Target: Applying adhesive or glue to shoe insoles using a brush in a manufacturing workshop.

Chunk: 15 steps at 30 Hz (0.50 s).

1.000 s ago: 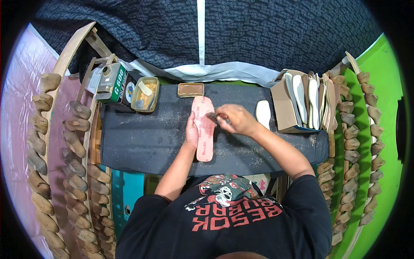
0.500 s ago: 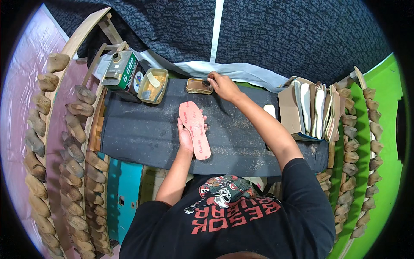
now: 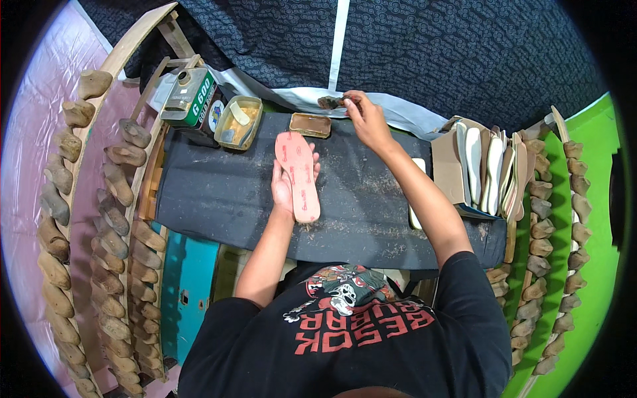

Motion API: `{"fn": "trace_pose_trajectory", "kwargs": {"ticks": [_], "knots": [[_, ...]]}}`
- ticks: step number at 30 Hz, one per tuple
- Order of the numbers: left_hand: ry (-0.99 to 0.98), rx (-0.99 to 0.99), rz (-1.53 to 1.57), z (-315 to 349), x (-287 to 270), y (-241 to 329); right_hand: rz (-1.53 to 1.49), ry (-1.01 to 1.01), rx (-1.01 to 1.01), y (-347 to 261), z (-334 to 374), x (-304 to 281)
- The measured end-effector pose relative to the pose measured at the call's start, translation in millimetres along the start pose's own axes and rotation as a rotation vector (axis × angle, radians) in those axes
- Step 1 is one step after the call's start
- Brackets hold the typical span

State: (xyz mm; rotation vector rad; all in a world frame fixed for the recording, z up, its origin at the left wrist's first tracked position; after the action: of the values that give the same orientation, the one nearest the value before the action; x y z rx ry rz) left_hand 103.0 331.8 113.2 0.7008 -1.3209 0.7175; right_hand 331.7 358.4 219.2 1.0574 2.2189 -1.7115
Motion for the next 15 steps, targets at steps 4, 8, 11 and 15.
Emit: {"fn": "trace_pose_trajectory", "kwargs": {"ticks": [4,8,11,15], "knots": [[-0.184,-0.014,-0.067,-21,20,0,-0.177,0.043,-0.023,-51,31,-33],[-0.181,-0.057,-0.193,-42,27,-10,-0.272,-0.029,-0.027,-88,61,-50],[-0.202,-0.034,-0.190,-47,64,-27,0.054,-0.122,-0.292,-109,74,-55],[-0.272,-0.069,-0.199,-63,75,-32,0.145,-0.212,-0.496,-126,103,-55]]}}
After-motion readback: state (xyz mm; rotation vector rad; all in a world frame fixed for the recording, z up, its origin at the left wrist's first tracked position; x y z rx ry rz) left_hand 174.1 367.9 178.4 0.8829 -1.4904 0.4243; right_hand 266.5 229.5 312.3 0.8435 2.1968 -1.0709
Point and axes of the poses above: each hand's wrist, its own z-axis away from the middle knuckle, its own x-axis out of the palm, y = z × x, the point moved 4 cm from there along -z, towards the middle knuckle, and after that the axes turned 3 degrees about x, right-handed, at the moved point
